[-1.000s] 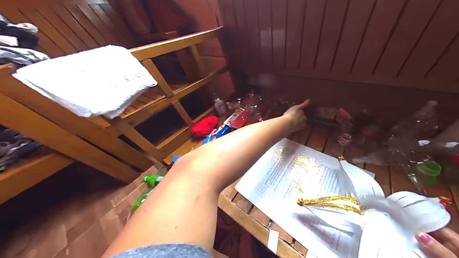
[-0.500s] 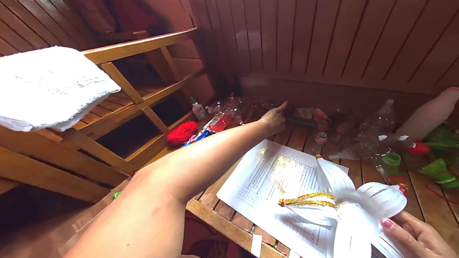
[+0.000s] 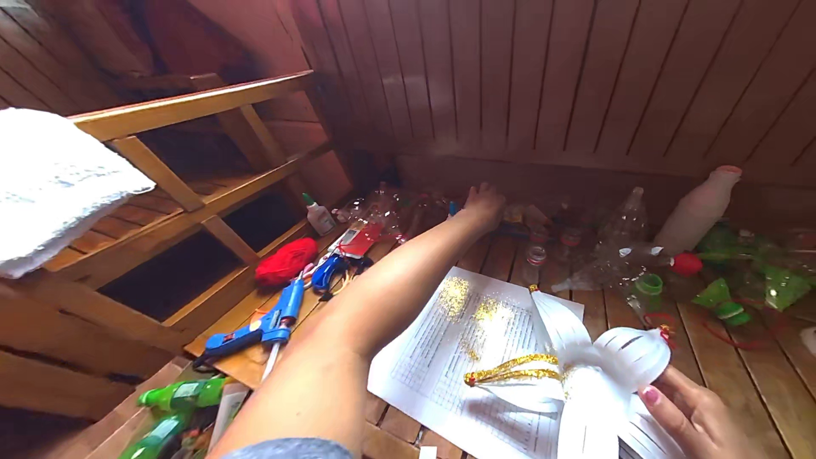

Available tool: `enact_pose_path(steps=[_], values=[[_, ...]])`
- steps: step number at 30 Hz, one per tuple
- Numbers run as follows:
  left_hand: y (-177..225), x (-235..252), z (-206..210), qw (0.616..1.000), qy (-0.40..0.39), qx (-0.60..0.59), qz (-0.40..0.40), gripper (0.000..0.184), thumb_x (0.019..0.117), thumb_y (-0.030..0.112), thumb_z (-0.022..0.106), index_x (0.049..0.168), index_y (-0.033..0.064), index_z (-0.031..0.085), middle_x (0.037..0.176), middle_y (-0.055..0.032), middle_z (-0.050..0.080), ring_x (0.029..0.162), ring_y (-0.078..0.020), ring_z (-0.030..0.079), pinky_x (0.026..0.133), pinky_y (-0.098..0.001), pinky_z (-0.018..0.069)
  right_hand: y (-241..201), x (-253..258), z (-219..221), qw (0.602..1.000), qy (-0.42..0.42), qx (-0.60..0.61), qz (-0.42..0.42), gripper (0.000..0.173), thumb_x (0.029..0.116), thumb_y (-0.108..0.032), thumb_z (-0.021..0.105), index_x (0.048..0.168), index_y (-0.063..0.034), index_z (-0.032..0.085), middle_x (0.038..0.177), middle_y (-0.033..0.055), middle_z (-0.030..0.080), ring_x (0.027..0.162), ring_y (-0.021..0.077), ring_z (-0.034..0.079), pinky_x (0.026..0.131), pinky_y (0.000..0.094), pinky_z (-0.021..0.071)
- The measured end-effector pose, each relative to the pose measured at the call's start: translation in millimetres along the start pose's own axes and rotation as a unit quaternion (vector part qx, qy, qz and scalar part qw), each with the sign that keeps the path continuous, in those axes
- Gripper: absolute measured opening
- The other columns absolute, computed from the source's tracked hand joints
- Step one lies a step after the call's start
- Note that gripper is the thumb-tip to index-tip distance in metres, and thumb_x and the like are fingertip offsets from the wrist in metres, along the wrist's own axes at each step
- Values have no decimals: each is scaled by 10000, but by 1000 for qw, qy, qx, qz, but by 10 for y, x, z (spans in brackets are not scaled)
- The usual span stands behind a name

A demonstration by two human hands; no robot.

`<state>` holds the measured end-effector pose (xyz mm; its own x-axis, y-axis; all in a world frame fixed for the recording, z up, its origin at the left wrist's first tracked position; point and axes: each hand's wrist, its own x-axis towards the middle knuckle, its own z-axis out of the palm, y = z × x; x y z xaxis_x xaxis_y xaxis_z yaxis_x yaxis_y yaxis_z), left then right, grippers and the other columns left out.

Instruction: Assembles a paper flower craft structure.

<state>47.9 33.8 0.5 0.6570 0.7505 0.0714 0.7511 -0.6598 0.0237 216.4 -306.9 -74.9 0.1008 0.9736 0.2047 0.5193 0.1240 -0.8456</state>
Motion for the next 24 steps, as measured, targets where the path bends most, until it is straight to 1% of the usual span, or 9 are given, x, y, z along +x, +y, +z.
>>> enact_pose_path(steps=[2, 6, 10, 15, 17, 19, 21, 22, 24], values=[[27, 125, 43, 999, -20, -32, -21, 479, 1000, 270, 670, 1341, -58, 596, 1500, -277, 463, 1452, -459, 350, 1135, -656, 292, 45, 3, -5, 999, 11, -27, -19, 552, 1026, -414, 485, 1167, 107, 599, 871, 4, 707, 788, -61, 629, 733, 173, 526], [62, 230, 64, 996, -16, -80, -34, 411, 969, 205, 714, 1264, -70, 638, 1471, -291, 481, 1444, -468, 357, 1143, -670, 283, 49, 16, -24, 997, 33, -57, -38, 643, 1031, -500, 448, 1132, 109, 631, 833, 53, 709, 737, 2, 652, 695, 213, 546], [22, 252, 34, 994, -20, -100, -26, 276, 985, 140, 669, 1212, -14, 696, 1344, -258, 600, 1376, -457, 447, 1119, -693, 291, 57, 26, -17, 991, 41, -113, -50, 641, 1028, -505, 429, 986, 84, 678, 716, 82, 668, 623, 49, 613, 604, 237, 511], [8, 1, -308, 992, 6, -127, 4, 203, 986, 138, 643, 1079, -23, 722, 1113, -250, 691, 1129, -442, 621, 1022, -695, 385, 187, 87, -41, 961, 90, -225, -136, 711, 1027, -557, 361, 793, 31, 685, 597, 106, 607, 528, 139, 569, 514, 308, 468], [12, -201, -499, 990, 15, -139, 33, 211, 1004, 160, 635, 1120, 0, 709, 1068, -217, 704, 1056, -411, 651, 1000, -683, 408, 148, 49, -122, 951, 91, -264, -135, 737, 1028, -593, 338, 831, 15, 706, 635, 113, 629, 554, 181, 598, 527, 356, 492], [22, -479, -658, 990, 22, -125, 67, 221, 1017, 190, 621, 1117, 10, 703, 1020, -191, 711, 1014, -383, 669, 963, -656, 445, -91, -95, -276, 947, 50, -309, -68, 709, 1020, -558, 394, 1022, 56, 749, 817, 206, 723, 720, 338, 706, 672, 525, 563], [43, -854, -778, 988, 26, -108, 108, 217, 1021, 188, 615, 1114, 10, 697, 983, -163, 718, 973, -343, 683, 937, -616, 468, -384, -254, -431, 944, 39, -327, -16, 615, 1012, -488, 511, 1132, 76, 722, 935, 260, 726, 867, 448, 707, 783, 631, 543], [54, -1050, -804, 985, 31, -111, 128, 190, 1015, 173, 624, 1095, 16, 695, 947, -137, 718, 926, -307, 686, 902, -585, 488, -519, -292, -475, 942, 59, -328, -35, 536, 1011, -428, 562, 1122, 71, 723, 912, 247, 725, 835, 430, 703, 753, 607, 549], [64, -1399, -776, 975, 50, -140, 163, 140, 991, 149, 661, 1057, 34, 706, 906, -91, 725, 871, -239, 697, 857, -525, 529, -755, -205, -432, 936, 111, -309, -126, 383, 1018, -331, 588, 1101, 10, 740, 869, 157, 734, 735, 263, 699, 664, 427, 580]])
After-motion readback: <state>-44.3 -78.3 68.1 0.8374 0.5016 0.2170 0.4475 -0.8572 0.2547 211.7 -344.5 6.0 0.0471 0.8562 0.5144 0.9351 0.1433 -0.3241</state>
